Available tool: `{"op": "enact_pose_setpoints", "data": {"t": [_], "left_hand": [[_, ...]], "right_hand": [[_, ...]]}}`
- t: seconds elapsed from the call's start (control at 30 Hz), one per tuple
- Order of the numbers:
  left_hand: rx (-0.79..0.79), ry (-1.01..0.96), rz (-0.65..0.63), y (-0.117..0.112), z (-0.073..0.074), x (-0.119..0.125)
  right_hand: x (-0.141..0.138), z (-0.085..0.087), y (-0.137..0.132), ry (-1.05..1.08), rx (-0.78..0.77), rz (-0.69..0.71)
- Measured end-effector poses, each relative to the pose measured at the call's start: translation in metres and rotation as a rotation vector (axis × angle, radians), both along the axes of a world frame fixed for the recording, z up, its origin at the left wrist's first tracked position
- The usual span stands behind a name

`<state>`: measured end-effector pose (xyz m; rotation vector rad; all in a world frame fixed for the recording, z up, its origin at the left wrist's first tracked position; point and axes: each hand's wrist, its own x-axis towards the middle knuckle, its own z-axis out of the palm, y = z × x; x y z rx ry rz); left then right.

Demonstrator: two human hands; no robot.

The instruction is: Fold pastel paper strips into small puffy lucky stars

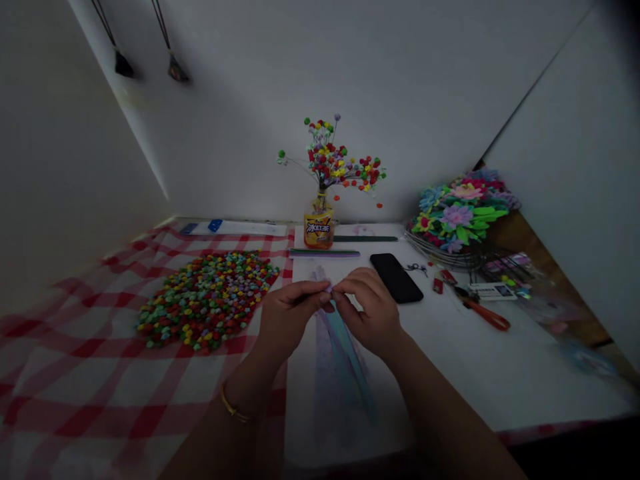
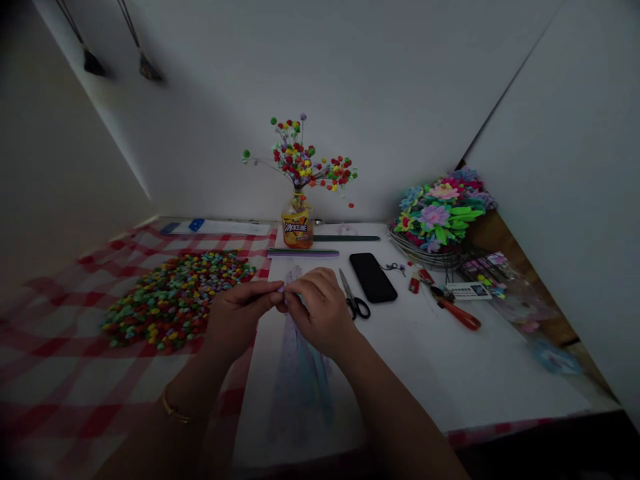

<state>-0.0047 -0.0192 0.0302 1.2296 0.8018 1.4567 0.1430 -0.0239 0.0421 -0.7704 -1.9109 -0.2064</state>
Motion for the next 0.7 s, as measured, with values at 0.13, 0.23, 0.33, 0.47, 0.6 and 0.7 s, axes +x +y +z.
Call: {"op": "enact_pose_setpoints", "data": {"t": [0.13,0.23,0.33,0.47,0.6,0.7], "left_hand": [[0.022,0.022,-0.006,-0.0004,-0.0002,-0.0009],[0.029,0.031,-0.041,0.0008,-0.0006,-0.003],[0.029,0.059,-0.083,0.0027,-0.0007,-0.0052],[0.053,0.027,-0.094,0.0039,-0.0021,-0.0053],[0.075,0.008,-0.054,0.0029,-0.0022,-0.004],[0.056,0.041,-0.046,0.0021,-0.0004,-0.0043]], "right_hand": [[-0.0014,-0.0012,0.0007,0.017,-0.008,0.033],[-0.0001,0.0004,0.0003,-0.034,-0.012,0.027],[0.0023,0.0031,-0.001,-0.107,-0.031,0.011],[0.0029,0.0031,-0.0029,-0.073,-0.011,0.012],[0.0007,0.0017,-0.0033,0.009,0.039,0.013],[0.0005,0.0021,-0.0017,-0.018,0.027,0.022]]}}
